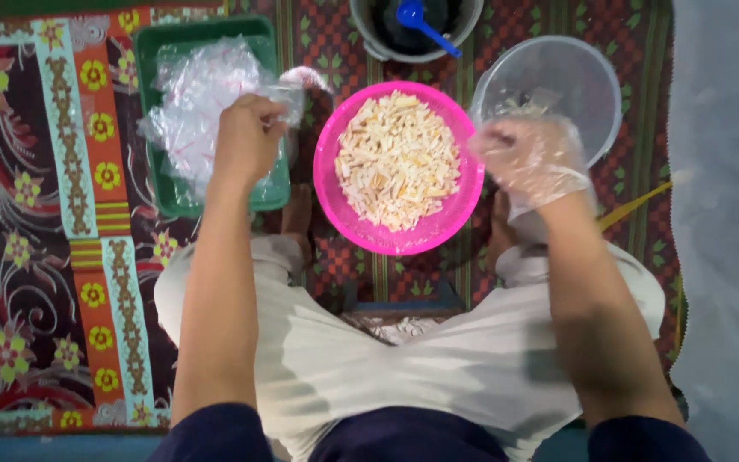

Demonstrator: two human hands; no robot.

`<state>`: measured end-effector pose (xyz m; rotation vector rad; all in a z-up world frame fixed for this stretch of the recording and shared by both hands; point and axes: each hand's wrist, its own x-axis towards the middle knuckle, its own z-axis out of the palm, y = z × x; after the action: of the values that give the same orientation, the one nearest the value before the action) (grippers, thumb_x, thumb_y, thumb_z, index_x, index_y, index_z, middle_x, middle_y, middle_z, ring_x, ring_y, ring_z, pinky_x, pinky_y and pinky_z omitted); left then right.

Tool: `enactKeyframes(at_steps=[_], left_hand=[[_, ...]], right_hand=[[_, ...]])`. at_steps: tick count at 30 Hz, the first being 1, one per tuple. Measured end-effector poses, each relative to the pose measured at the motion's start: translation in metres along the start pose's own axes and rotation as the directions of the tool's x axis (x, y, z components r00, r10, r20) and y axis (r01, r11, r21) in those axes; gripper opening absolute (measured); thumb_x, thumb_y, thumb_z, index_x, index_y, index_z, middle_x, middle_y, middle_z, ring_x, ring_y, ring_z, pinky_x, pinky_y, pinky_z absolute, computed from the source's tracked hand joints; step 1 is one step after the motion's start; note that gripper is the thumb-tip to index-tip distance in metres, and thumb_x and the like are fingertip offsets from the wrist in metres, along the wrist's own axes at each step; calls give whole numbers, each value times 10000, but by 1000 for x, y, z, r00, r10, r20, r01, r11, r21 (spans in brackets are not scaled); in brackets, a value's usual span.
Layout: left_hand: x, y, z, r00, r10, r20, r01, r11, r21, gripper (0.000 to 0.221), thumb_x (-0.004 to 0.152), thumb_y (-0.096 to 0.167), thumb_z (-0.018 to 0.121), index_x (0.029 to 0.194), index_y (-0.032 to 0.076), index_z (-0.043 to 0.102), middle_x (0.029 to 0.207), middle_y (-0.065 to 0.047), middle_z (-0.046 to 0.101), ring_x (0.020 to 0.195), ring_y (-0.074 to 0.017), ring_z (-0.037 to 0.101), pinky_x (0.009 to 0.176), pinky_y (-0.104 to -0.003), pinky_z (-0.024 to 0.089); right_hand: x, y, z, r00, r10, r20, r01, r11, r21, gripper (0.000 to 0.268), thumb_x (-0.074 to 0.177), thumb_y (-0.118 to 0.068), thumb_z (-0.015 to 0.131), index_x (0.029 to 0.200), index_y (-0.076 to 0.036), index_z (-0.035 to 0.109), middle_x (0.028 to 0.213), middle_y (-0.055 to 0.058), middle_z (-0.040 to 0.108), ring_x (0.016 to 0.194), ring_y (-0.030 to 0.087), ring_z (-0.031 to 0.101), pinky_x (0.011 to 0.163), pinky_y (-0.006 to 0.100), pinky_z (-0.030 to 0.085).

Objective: Filling small plastic bags with stick-shaped snacks from a bowl while sitting on the floor.

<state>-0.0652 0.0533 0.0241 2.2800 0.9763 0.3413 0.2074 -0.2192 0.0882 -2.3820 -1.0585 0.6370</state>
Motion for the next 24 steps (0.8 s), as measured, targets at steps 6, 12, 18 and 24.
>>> enactKeyframes(at_steps=[6, 12, 18, 24], left_hand=[[-9, 64, 29, 987, 142, -78, -161, 901, -404, 182, 887, 32, 790, 1050, 112, 802, 1004, -112, 752, 987, -307, 715, 902, -406, 557], [-17, 101, 46, 969, 236, 79, -146, 798, -585, 218, 918, 21, 743, 1084, 146, 809, 981, -68, 760, 908, -200, 743, 769, -279, 608], [-15, 104, 66, 972, 6, 234, 182, 611, -770, 519, 805, 15, 851, 1288, 120, 693, 1010, -87, 692, 780, -91, 651, 740, -219, 631], [-10, 106, 67, 980, -82, 183, 200, 479, -855, 779, 760, -119, 828, 1453, 81, 534, 973, -163, 672, 625, -136, 674, 594, -233, 620]], right_hand=[[12, 13, 65, 992, 44, 114, -118, 586, 802, 319, 769, -213, 868, 1054, -95, 788, 906, 57, 760, 832, 137, 702, 723, 279, 585], [25, 0, 88, 917, 289, 274, -357, 290, 888, 239, 855, -150, 823, 1067, -80, 739, 906, 39, 763, 768, 140, 748, 589, 191, 610], [36, 17, 104, 916, 363, 170, -239, 154, 959, 163, 800, -35, 860, 854, -86, 715, 735, 34, 713, 613, 189, 738, 508, 232, 598], [36, 1, 90, 905, 395, 159, -204, 73, 976, 170, 863, -16, 779, 802, -96, 642, 687, 64, 686, 472, 149, 621, 409, 210, 486]])
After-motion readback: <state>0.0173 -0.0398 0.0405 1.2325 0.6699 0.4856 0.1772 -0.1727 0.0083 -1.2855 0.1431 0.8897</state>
